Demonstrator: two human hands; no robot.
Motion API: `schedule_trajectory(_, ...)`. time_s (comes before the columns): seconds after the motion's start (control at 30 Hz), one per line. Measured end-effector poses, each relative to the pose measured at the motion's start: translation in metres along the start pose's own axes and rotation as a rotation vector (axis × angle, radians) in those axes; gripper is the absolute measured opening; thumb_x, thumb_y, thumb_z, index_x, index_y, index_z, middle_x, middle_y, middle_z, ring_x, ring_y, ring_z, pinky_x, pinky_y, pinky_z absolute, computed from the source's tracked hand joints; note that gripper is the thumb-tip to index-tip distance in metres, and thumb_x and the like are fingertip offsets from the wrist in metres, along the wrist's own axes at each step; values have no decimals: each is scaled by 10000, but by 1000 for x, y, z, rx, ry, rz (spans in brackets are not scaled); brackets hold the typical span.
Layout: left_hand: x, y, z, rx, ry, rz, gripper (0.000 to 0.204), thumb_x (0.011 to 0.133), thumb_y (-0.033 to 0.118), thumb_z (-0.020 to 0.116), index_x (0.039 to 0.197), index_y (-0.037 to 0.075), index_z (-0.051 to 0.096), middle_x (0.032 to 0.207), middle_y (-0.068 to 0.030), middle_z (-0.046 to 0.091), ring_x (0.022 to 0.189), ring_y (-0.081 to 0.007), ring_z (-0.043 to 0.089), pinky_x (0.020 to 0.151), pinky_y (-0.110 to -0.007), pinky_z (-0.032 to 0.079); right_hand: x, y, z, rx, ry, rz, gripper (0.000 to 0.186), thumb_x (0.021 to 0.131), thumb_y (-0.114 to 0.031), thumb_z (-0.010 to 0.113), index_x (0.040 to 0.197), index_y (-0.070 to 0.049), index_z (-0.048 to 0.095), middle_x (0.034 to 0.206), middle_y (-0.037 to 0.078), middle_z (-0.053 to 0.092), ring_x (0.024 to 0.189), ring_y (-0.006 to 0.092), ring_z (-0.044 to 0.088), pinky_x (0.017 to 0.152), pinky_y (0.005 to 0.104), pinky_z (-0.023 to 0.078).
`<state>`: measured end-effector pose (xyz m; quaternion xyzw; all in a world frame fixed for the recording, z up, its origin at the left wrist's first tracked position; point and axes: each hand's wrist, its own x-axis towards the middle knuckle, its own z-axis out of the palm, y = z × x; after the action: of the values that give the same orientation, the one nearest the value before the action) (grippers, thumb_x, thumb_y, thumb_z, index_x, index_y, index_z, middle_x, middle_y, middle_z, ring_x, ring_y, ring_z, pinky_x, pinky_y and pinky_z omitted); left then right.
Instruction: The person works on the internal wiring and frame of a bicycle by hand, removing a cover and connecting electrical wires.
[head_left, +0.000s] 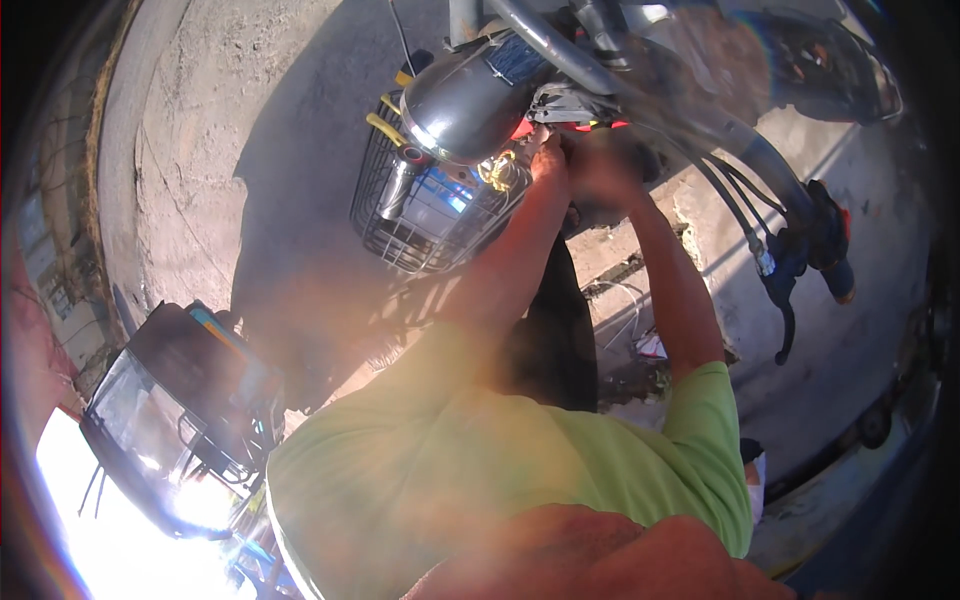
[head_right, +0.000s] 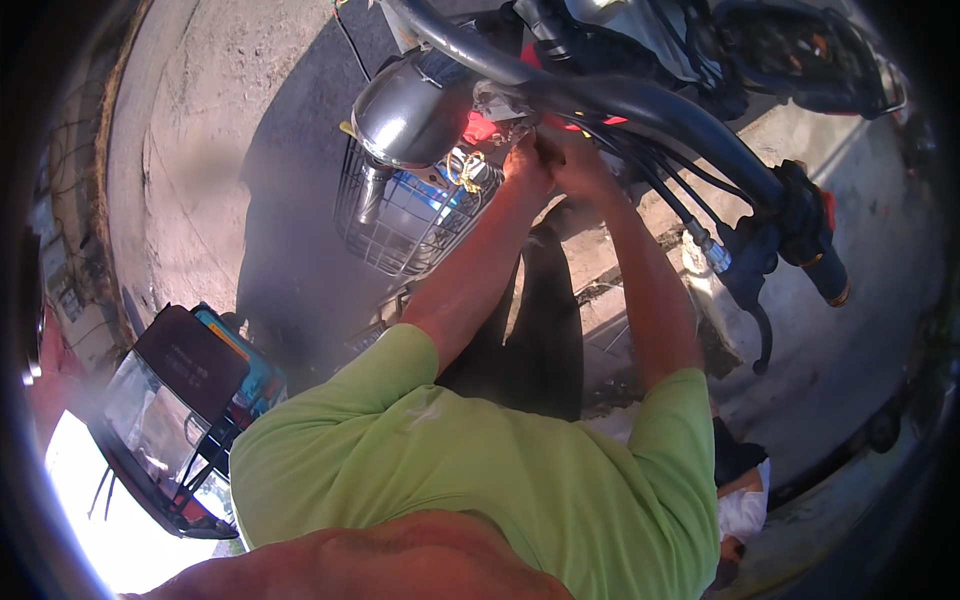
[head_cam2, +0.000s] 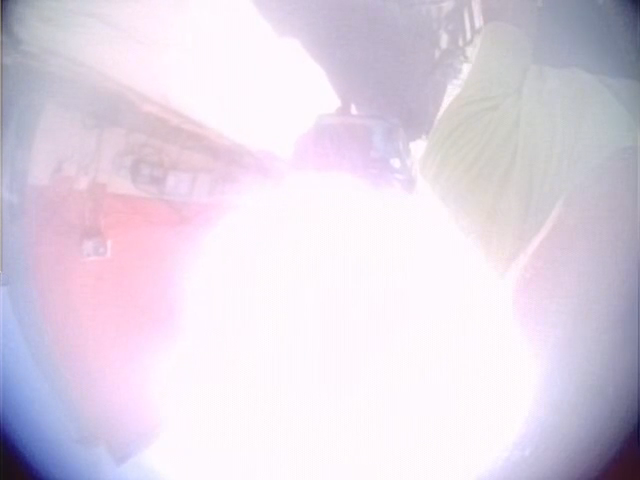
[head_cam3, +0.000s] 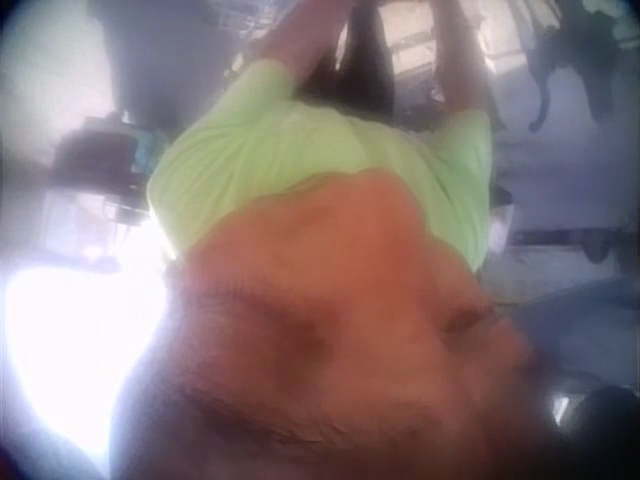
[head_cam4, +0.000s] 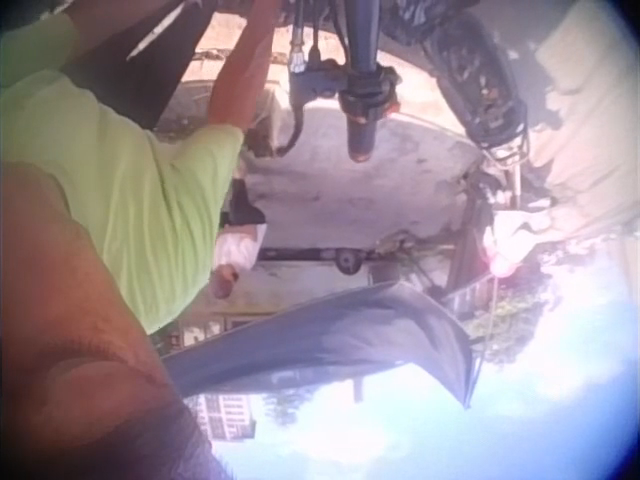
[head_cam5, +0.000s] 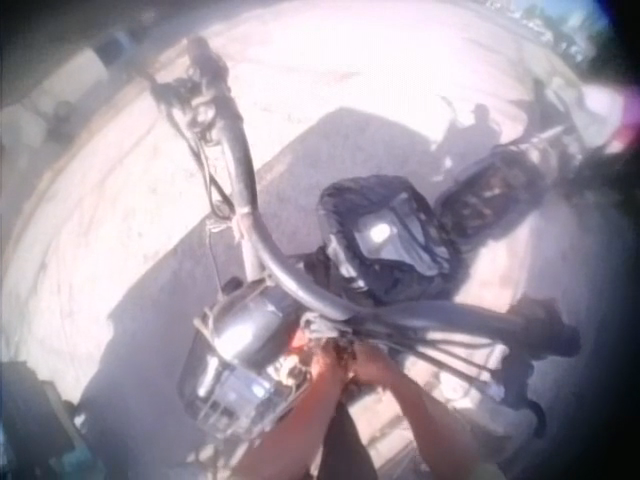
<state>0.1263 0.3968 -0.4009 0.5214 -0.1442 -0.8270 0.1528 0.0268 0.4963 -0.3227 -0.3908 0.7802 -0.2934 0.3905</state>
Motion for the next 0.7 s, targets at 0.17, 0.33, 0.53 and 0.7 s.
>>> schedule_trajectory(0.17,-24,1,27,110,40,49,240,1025,236,535,871,58,586,675,-99,585,540,-242,570,449,-396,446,-14,110,13,368,35,270,316,964,-314,644,1116,-46,718,1076,100,706,1057,199,678,886,325,535)
schedule_trajectory(0.33,-53,6,41,71,47,-17,177,994,164,557,848,70,588,678,-86,590,531,-204,560,417,-348,411,16,140,24,81,89,139,343,999,-330,606,1173,-53,709,1106,69,712,1047,155,644,901,339,513)
schedule_trajectory(0.53,-75,24,47,306,67,105,152,1023,174,524,989,62,621,764,-70,631,551,-176,577,422,-337,439,46,113,21,175,79,94,323,994,-319,618,1149,-52,710,1078,64,706,1015,150,635,878,334,504)
schedule_trajectory(0.7,-91,22,64,441,199,236,264,1012,268,612,1023,10,666,748,-82,649,562,-153,581,465,-301,446,69,95,18,273,161,61,306,990,-310,629,1130,-51,711,1055,59,701,988,145,627,860,330,497)
